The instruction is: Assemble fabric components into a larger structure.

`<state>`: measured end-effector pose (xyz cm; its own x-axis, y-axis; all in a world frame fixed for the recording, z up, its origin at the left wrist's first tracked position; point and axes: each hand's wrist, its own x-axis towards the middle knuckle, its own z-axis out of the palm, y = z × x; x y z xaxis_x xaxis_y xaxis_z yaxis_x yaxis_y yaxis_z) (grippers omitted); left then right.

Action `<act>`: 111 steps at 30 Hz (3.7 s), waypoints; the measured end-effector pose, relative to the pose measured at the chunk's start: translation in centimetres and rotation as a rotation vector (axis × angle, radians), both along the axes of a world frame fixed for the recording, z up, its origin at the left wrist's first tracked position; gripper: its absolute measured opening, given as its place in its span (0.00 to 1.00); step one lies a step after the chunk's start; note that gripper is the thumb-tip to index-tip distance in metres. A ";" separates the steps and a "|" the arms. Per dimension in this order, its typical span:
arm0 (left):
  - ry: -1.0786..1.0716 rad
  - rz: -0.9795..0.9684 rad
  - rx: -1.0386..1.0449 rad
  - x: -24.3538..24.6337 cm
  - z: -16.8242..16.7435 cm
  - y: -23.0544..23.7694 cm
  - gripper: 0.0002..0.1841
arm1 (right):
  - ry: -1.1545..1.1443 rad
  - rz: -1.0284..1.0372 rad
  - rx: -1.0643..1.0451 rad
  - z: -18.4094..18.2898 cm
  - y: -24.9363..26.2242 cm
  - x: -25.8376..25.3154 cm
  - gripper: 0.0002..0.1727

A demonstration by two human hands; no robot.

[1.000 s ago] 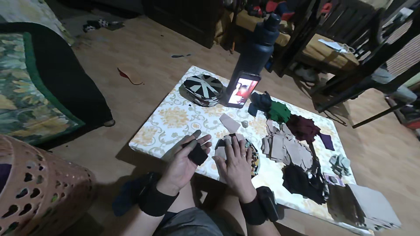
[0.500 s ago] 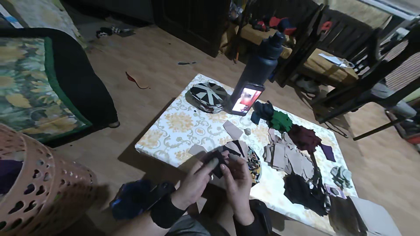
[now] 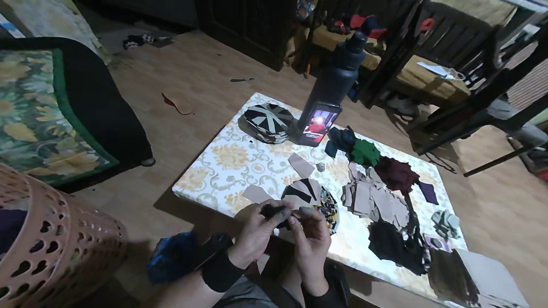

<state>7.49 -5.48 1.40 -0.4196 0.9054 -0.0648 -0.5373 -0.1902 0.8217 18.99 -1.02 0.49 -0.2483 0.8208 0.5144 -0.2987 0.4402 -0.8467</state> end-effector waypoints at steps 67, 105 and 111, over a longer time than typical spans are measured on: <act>1.492 0.089 -0.110 -3.6 -2.4 1.4 0.17 | -1.008 -0.129 0.452 1.0 7.4 4.4 0.13; 0.158 -0.199 -0.173 -5.1 -0.6 -3.3 0.21 | -0.655 -0.196 0.691 1.6 0.7 0.8 0.09; 0.306 -0.190 0.005 -3.5 0.5 -1.7 0.04 | -0.488 -0.069 0.429 0.4 0.7 3.3 0.15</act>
<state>4.00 -7.20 1.87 -0.2431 0.9691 0.0425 -0.2932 -0.1152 0.9491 22.27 -0.36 0.90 -0.4904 0.5901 0.6414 0.1167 0.7738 -0.6226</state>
